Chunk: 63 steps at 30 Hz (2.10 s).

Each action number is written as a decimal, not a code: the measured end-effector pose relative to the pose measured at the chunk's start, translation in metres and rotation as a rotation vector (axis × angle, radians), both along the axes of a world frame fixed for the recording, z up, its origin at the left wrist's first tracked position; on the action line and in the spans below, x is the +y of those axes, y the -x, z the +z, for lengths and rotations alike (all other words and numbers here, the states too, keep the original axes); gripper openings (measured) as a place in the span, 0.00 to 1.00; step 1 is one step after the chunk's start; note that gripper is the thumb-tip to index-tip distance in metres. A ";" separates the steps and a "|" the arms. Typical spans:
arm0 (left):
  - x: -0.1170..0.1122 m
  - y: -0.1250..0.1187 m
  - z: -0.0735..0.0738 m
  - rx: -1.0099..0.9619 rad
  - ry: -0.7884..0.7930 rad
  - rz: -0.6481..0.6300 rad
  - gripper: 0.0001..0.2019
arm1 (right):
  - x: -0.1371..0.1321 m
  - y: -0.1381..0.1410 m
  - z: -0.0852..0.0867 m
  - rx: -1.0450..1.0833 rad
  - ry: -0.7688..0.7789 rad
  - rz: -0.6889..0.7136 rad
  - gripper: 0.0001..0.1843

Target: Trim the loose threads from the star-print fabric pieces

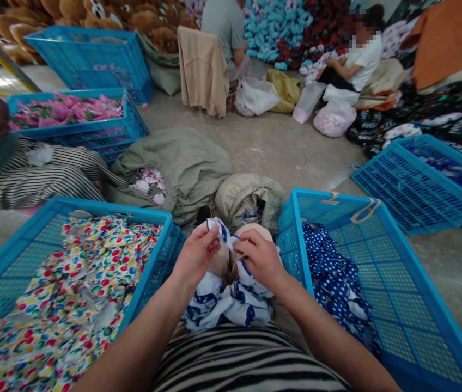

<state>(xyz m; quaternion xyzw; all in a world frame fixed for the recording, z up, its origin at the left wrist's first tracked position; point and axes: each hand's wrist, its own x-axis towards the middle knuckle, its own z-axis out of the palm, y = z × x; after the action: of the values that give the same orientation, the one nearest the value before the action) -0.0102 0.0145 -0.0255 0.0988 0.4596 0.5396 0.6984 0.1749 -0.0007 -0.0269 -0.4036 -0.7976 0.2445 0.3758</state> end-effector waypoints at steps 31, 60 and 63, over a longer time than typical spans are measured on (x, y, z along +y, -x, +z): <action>-0.005 0.005 0.008 0.478 -0.513 -0.430 0.14 | 0.013 0.000 0.023 0.096 0.458 -0.172 0.17; -0.014 0.000 0.001 1.393 -1.019 0.171 0.14 | 0.006 0.001 -0.007 -0.121 -0.260 -0.499 0.10; -0.013 0.004 -0.001 1.438 -1.099 0.218 0.16 | 0.002 -0.006 -0.003 -0.096 -0.102 -0.245 0.08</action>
<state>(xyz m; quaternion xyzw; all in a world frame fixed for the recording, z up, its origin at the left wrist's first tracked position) -0.0147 0.0015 -0.0266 0.6864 0.4693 0.5538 0.0432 0.1805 0.0008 -0.0299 -0.4896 -0.7707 0.1362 0.3844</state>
